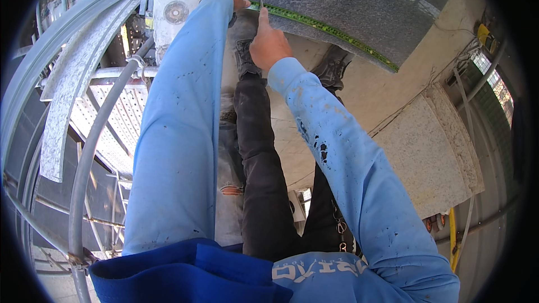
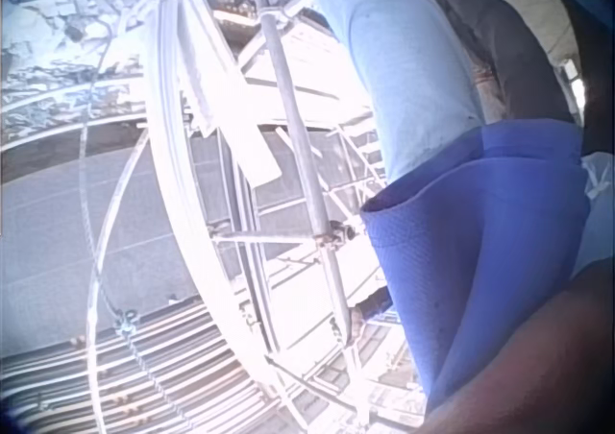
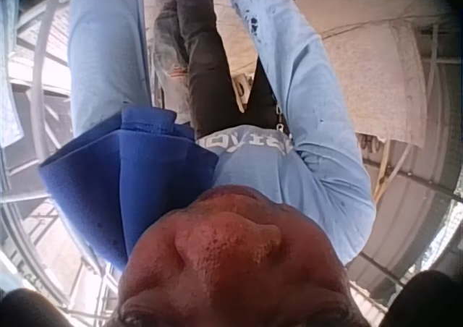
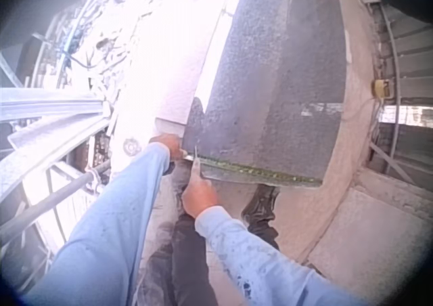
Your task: The person measures a large translucent panel with a tape measure and marks it with a utility knife. The person then wipes the panel surface with a cloth and repeats the measuring and marking process on another section of the panel.
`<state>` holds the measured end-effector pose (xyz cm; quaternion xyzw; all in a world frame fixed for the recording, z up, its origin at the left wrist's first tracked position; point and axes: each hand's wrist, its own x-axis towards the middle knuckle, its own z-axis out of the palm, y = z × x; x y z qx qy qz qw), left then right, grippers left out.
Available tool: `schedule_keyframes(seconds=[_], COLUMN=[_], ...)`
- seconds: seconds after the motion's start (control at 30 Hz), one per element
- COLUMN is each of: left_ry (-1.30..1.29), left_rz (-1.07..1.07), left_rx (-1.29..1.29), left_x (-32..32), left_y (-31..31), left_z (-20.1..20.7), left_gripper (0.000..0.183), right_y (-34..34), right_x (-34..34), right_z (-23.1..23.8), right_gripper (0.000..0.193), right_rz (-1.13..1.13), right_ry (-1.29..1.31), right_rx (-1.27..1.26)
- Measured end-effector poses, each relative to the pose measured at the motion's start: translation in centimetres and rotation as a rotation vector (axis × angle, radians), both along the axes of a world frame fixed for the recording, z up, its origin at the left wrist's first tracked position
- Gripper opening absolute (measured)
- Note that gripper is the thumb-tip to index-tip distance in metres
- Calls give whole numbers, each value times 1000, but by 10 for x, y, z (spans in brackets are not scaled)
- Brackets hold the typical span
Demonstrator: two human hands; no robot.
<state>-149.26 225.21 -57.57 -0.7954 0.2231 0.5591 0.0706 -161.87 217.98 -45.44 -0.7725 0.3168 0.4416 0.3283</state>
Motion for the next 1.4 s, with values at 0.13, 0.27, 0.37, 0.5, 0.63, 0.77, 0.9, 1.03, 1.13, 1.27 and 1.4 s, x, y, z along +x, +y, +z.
schedule_keyframes(seconds=[0.13,0.27,0.37,0.5,0.63,0.77,0.9,1.03,1.13,1.27,1.4], left_ry=[-26,-18,-16,-62,-93,-90,-74,-58,-16,56,115], left_rz=[10,16,7,36,71,39,26,47,49,95,158], left_rx=[-5,-5,-6,-86,-113,-92,-31,-31,-5,35,65], left_x=[-3,-1,0,-4,-4,-3,-1,-13,-40,-89,-117], left_y=[3,2,0,4,3,4,2,6,24,54,68], left_z=[-6,0,0,-3,7,0,8,27,44,50,66], left_gripper=[49,49,49,41,42,44,47,45,41,39,41], right_y=[1,1,3,7,7,9,9,3,3,8,-2], right_x=[-1,0,1,2,4,1,3,16,27,20,15], right_z=[-2,-1,-4,-3,4,-1,-6,4,9,0,-30], right_gripper=[74,73,73,75,77,77,77,67,75,72,69], right_rz=[2,-3,-26,-59,-96,-97,-101,-74,-103,-49,261], right_ry=[-5,-6,-21,-30,17,-11,-26,30,60,52,65], right_rx=[-4,0,-5,-9,30,29,31,45,45,26,125])
